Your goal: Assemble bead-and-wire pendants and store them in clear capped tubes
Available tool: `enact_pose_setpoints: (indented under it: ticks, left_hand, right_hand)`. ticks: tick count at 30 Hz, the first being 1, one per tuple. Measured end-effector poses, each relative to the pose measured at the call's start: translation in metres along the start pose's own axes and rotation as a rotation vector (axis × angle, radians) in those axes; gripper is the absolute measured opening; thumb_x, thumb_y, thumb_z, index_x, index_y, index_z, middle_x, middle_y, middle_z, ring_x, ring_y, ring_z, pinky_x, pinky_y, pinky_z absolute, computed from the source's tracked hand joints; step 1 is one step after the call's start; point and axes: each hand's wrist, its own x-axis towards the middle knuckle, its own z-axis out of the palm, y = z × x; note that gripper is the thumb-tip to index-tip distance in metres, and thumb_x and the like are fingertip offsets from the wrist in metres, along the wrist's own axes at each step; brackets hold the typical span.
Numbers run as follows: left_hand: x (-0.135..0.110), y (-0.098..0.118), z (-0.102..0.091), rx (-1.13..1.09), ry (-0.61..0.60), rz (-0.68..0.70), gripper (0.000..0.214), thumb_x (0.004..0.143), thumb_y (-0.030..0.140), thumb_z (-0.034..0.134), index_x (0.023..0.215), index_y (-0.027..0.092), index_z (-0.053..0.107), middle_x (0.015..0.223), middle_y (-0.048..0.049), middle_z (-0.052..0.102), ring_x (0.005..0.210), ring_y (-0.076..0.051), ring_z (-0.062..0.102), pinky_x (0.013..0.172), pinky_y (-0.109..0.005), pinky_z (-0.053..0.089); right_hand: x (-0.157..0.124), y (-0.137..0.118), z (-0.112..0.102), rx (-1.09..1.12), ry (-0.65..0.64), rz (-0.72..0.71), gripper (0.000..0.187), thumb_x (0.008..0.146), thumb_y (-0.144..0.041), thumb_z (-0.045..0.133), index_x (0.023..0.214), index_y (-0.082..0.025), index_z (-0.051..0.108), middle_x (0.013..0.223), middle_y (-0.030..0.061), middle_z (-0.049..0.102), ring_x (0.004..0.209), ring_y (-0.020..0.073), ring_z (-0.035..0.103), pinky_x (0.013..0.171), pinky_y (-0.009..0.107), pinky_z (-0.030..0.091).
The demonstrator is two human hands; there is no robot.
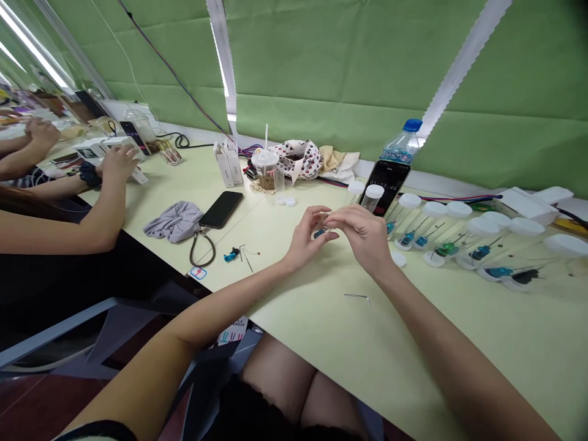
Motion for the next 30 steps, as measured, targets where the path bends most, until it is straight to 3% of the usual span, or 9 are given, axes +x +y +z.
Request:
enact_pose_setpoints:
  ticks: [5, 12, 14, 17, 19, 21, 24, 26, 30]
  left_hand:
    - [-0.002, 0.001, 0.006, -0.132, -0.059, -0.025, 0.056, 0.084, 0.042, 0.063, 0.124, 0.028, 0.027, 0.112, -0.0076, 0.057, 0.101, -0.017, 0.06, 0.085, -0.033, 0.048]
    - [-0.002, -0.002, 0.003, -0.13, -0.09, 0.005, 0.055, 0.086, 0.038, 0.06, 0.128, 0.031, 0.025, 0.124, -0.0101, 0.05, 0.107, -0.019, 0.059, 0.089, -0.035, 0.049]
    - [0.0, -0.002, 0.0, -0.142, -0.1, 0.009, 0.052, 0.088, 0.037, 0.058, 0.13, 0.032, 0.027, 0.13, -0.0104, 0.045, 0.107, -0.019, 0.059, 0.093, -0.038, 0.048]
    - [0.001, -0.002, -0.003, -0.178, -0.128, -0.002, 0.041, 0.09, 0.038, 0.054, 0.126, 0.03, 0.035, 0.136, -0.0102, 0.041, 0.111, -0.022, 0.058, 0.096, -0.043, 0.046]
    - [0.001, -0.001, -0.004, -0.204, -0.145, -0.001, 0.035, 0.091, 0.038, 0.052, 0.121, 0.027, 0.04, 0.136, -0.0103, 0.042, 0.114, -0.024, 0.056, 0.097, -0.044, 0.044]
    - [0.001, -0.001, -0.002, -0.22, -0.161, 0.007, 0.032, 0.091, 0.038, 0.052, 0.118, 0.025, 0.044, 0.136, -0.011, 0.044, 0.114, -0.024, 0.055, 0.097, -0.043, 0.043]
    - [0.001, -0.001, 0.001, -0.242, -0.15, 0.002, 0.032, 0.088, 0.039, 0.054, 0.115, 0.023, 0.048, 0.122, -0.0095, 0.051, 0.101, -0.02, 0.058, 0.089, -0.038, 0.045]
    - [0.001, 0.0, 0.002, -0.296, -0.098, -0.013, 0.037, 0.084, 0.041, 0.056, 0.115, 0.023, 0.047, 0.103, -0.0049, 0.055, 0.084, -0.016, 0.057, 0.079, -0.033, 0.046]
    - [0.002, 0.008, 0.0, -0.38, -0.014, -0.093, 0.047, 0.083, 0.055, 0.045, 0.116, 0.022, 0.042, 0.074, 0.002, 0.051, 0.062, -0.013, 0.049, 0.066, -0.029, 0.042]
  right_hand:
    - [0.004, -0.006, -0.001, -0.209, -0.007, 0.031, 0.024, 0.093, -0.026, 0.05, 0.095, -0.029, 0.074, 0.108, 0.0071, 0.061, 0.106, 0.0262, 0.046, 0.086, 0.043, 0.044]
    - [0.008, -0.006, -0.006, -0.164, -0.053, 0.127, 0.031, 0.095, -0.038, 0.046, 0.108, -0.022, 0.07, 0.112, 0.0101, 0.051, 0.108, 0.025, 0.049, 0.098, 0.045, 0.039]
    - [0.013, -0.009, -0.019, -0.087, -0.04, 0.161, 0.036, 0.093, -0.043, 0.048, 0.118, -0.022, 0.064, 0.115, 0.0103, 0.051, 0.108, 0.024, 0.051, 0.095, 0.041, 0.042]
    - [0.017, -0.018, -0.047, -0.037, -0.091, 0.33, 0.04, 0.092, -0.048, 0.048, 0.123, -0.024, 0.057, 0.118, 0.0096, 0.053, 0.092, 0.0201, 0.059, 0.074, 0.033, 0.048]
    - [0.011, -0.025, -0.063, -0.165, -0.307, 0.416, 0.031, 0.091, -0.046, 0.05, 0.105, -0.022, 0.063, 0.104, 0.0069, 0.062, 0.082, 0.0198, 0.06, 0.067, 0.031, 0.045]
    - [-0.003, -0.03, -0.072, -0.309, -0.642, 0.46, 0.021, 0.09, -0.039, 0.053, 0.092, -0.021, 0.064, 0.092, 0.0053, 0.065, 0.079, 0.0208, 0.061, 0.064, 0.031, 0.042]
    - [-0.031, -0.034, -0.067, -0.508, -1.007, 0.443, 0.009, 0.085, -0.017, 0.054, 0.09, -0.017, 0.062, 0.092, 0.0078, 0.063, 0.081, 0.0222, 0.062, 0.064, 0.03, 0.039]
    - [-0.045, -0.034, -0.057, -0.624, -1.126, 0.388, 0.012, 0.081, -0.009, 0.055, 0.089, -0.015, 0.061, 0.093, 0.0096, 0.062, 0.076, 0.0219, 0.062, 0.059, 0.029, 0.035]
    - [-0.051, -0.039, -0.04, -0.799, -1.185, 0.323, 0.024, 0.077, 0.006, 0.046, 0.081, -0.012, 0.062, 0.088, 0.0123, 0.06, 0.067, 0.0195, 0.061, 0.052, 0.028, 0.029]
